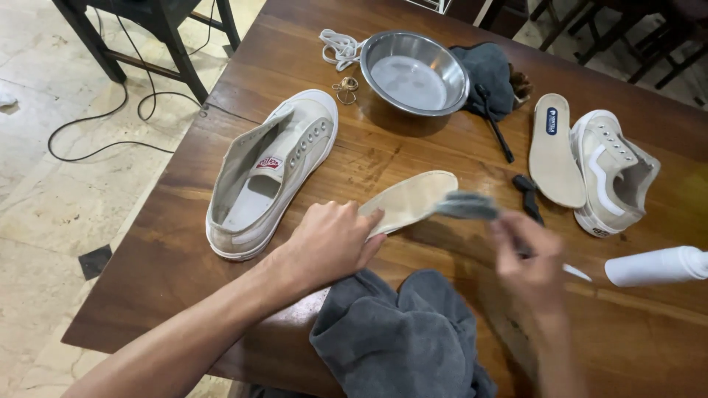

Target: The person cleans a shoe insole by applying a cleaning solution and scrubbing it with a brush. They dip the brush in water, scrub both sides of the insole, and wipe it with a cloth. The insole is handled one at a time on a wooden table.

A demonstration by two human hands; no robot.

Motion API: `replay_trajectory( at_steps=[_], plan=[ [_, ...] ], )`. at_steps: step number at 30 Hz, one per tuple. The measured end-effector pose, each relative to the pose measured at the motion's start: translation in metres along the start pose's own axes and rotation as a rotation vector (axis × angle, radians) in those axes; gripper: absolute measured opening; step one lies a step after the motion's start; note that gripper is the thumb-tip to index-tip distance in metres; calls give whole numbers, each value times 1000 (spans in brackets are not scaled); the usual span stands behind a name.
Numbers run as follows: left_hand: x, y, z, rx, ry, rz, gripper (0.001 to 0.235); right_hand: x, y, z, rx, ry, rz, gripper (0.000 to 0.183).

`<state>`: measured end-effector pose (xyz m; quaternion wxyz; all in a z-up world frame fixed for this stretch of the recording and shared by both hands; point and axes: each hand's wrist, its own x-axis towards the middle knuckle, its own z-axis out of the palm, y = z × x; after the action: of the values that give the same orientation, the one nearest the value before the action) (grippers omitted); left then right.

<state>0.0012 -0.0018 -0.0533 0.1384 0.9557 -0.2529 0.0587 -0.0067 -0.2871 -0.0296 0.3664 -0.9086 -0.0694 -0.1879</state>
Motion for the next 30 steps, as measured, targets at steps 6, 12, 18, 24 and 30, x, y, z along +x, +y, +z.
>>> replay_trajectory(
  at_steps=[6, 12, 18, 24, 30],
  plan=[
    [-2, 3, 6, 32, -20, 0, 48, -3, -10, 6, -277, 88, -309, 17],
    [-1, 7, 5, 21, -50, -21, 50, -14, -28, 13, -405, 70, -290, 10],
    [-2, 6, 0, 10, -58, -7, 49, -1, 20, -6, -462, 90, -261, 13],
    [-4, 0, -9, -75, -37, -36, 45, 1, -8, 9, 7, 59, -212, 22],
    [-3, 1, -35, -174, -91, -36, 38, 8, -1, -1, -155, 121, -313, 19]
  ],
)
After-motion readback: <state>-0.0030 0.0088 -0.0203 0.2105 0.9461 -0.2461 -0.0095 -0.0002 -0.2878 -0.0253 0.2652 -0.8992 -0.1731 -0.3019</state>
